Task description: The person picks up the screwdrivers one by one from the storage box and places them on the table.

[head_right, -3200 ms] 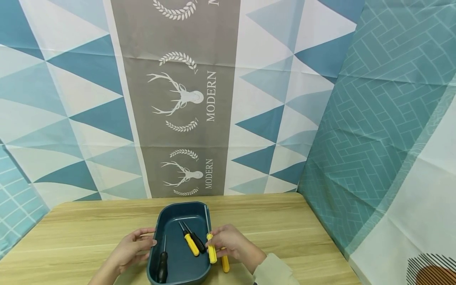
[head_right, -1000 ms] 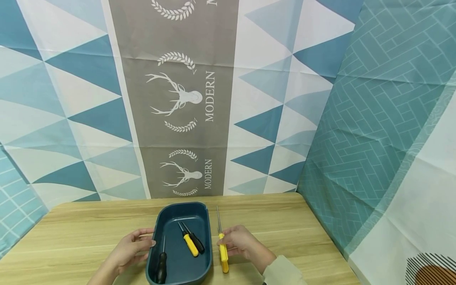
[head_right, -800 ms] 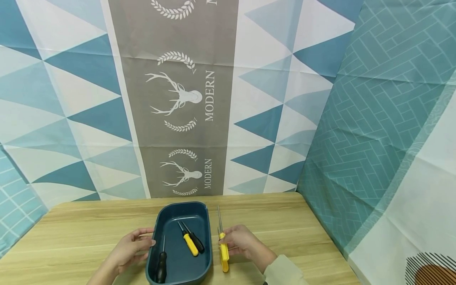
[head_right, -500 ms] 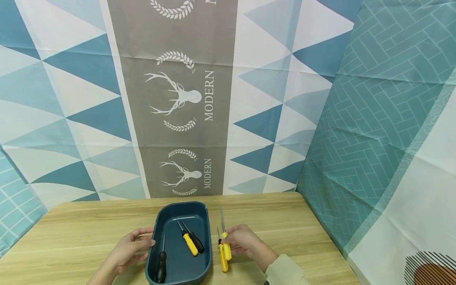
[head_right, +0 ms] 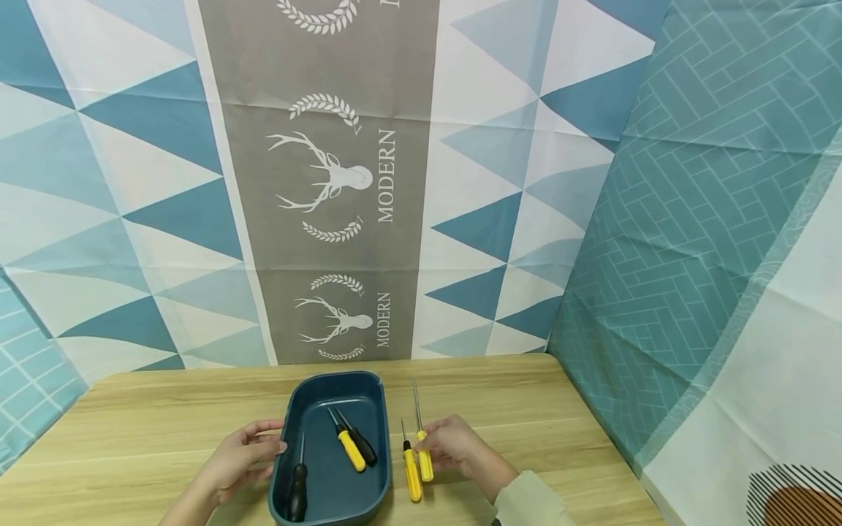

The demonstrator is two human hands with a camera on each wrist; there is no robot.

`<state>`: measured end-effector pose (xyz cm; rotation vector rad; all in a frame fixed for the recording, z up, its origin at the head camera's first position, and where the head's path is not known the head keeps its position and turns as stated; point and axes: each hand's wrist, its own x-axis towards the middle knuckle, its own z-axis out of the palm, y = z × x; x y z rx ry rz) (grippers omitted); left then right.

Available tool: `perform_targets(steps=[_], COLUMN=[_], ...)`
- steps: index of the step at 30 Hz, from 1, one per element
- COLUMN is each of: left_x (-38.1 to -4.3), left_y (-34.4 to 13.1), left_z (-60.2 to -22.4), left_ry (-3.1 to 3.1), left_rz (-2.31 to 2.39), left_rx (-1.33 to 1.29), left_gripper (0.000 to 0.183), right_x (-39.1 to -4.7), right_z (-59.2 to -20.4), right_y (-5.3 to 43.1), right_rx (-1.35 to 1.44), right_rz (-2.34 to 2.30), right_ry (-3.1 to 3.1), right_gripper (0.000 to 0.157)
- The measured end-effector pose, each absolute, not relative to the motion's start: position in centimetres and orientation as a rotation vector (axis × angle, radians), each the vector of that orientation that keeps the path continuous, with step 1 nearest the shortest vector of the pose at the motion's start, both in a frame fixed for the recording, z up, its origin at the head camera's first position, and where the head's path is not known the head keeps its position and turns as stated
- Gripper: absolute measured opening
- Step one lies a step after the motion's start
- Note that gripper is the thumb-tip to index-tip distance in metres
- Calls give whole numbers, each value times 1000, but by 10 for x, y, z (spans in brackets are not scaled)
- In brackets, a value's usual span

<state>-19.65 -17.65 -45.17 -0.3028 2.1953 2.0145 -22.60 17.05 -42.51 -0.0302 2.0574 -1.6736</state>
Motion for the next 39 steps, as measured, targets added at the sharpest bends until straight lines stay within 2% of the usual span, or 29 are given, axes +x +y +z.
perform_targets(steps=[9,39], left_x=[-196,-197], left_y=[-178,-180], left_z=[-452,-453], left_ry=[2190,2172], left_rz=[2005,2003], left_rx=[-263,-237], left_gripper=[53,53], right_x=[-227,-230], right_z=[-432,-448], right_y=[175,181], right_rx=[6,56], right_rz=[-1664,-1623], right_ry=[2070,2077], right_gripper=[48,49])
